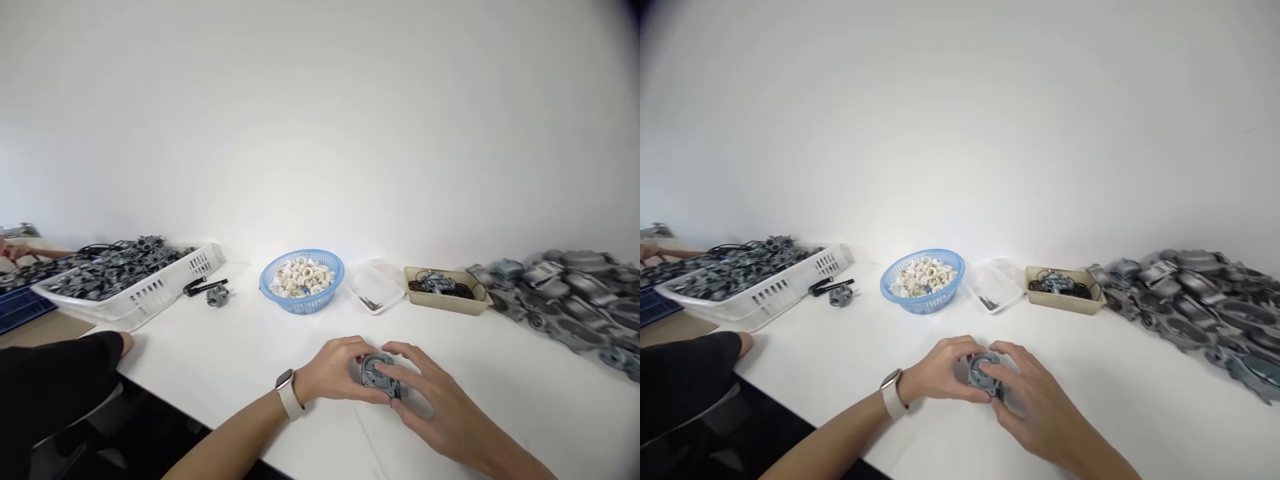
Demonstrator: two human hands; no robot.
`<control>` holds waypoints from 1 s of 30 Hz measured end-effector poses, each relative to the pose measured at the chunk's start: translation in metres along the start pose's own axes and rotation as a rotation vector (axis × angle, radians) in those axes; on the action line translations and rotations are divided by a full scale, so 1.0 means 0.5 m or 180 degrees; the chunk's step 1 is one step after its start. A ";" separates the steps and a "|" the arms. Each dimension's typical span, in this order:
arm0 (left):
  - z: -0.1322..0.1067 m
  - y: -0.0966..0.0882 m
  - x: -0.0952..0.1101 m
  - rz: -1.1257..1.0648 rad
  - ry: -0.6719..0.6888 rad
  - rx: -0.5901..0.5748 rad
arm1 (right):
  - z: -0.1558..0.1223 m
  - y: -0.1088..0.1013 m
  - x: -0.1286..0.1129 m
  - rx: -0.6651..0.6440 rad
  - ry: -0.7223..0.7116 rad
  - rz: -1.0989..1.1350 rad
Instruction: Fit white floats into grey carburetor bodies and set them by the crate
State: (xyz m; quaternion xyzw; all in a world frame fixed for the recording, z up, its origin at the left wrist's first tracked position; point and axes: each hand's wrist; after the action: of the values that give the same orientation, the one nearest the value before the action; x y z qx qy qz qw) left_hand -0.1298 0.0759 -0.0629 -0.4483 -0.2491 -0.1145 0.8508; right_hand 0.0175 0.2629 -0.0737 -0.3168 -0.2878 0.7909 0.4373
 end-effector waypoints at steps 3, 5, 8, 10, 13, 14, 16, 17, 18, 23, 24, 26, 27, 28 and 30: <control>-0.004 0.000 0.005 0.0084 0.0043 0.0021 | -0.001 0.000 0.005 -0.0002 -0.0078 -0.0110; -0.007 -0.002 0.011 0.0126 0.0057 0.0011 | -0.001 -0.001 0.005 -0.0015 -0.0084 -0.0188; -0.009 -0.007 0.020 0.0218 0.0018 -0.0007 | -0.001 0.000 0.004 -0.0018 -0.0039 -0.0295; -0.006 -0.011 0.023 0.0268 -0.0010 -0.0047 | 0.000 0.000 0.003 -0.0015 0.0019 -0.0330; 0.003 -0.018 0.026 0.0295 -0.0002 -0.0233 | 0.000 -0.001 -0.001 -0.0071 0.0121 -0.0344; 0.005 -0.020 0.027 0.0329 0.0004 -0.0293 | 0.000 -0.002 -0.002 -0.0089 0.0142 -0.0351; 0.004 -0.024 0.029 0.0503 0.0009 -0.0358 | -0.001 -0.005 -0.004 -0.0073 0.0126 -0.0382; 0.001 -0.028 0.031 0.0636 0.0014 -0.0367 | -0.001 -0.006 -0.004 -0.0023 0.0097 -0.0413; -0.004 -0.034 0.032 0.0780 0.0027 -0.0373 | -0.001 -0.007 -0.004 0.0056 0.0060 -0.0458; -0.064 -0.099 0.020 0.1361 -0.0012 -0.0428 | 0.002 -0.016 0.006 0.0693 -0.0178 -0.0789; -0.083 -0.120 0.010 0.1468 -0.0096 -0.0424 | 0.003 -0.016 0.007 0.0799 -0.0223 -0.0824; -0.130 -0.171 -0.021 0.1710 -0.0349 -0.0367 | 0.004 -0.016 0.006 0.0955 -0.0303 -0.0836; -0.156 -0.200 -0.043 0.1826 -0.0532 -0.0309 | 0.004 -0.015 0.004 0.0996 -0.0334 -0.0821; -0.184 -0.232 -0.067 0.1946 -0.0771 -0.0227 | 0.003 -0.014 0.001 0.1017 -0.0358 -0.0797; -0.240 -0.303 -0.121 0.2283 -0.1459 -0.0025 | 0.003 -0.011 -0.007 0.1011 -0.0380 -0.0733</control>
State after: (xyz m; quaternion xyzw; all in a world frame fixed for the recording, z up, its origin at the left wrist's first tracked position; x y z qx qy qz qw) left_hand -0.2060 -0.1106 -0.0447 -0.5238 -0.2597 0.2904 0.7575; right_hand 0.0206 0.2623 -0.0678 -0.1614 -0.2193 0.7885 0.5514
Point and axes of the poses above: each hand's wrist, its own z-axis towards the middle knuckle, its own y-axis out of the palm, x = y × z, and after that the axes turned 7 degrees about x, right-handed
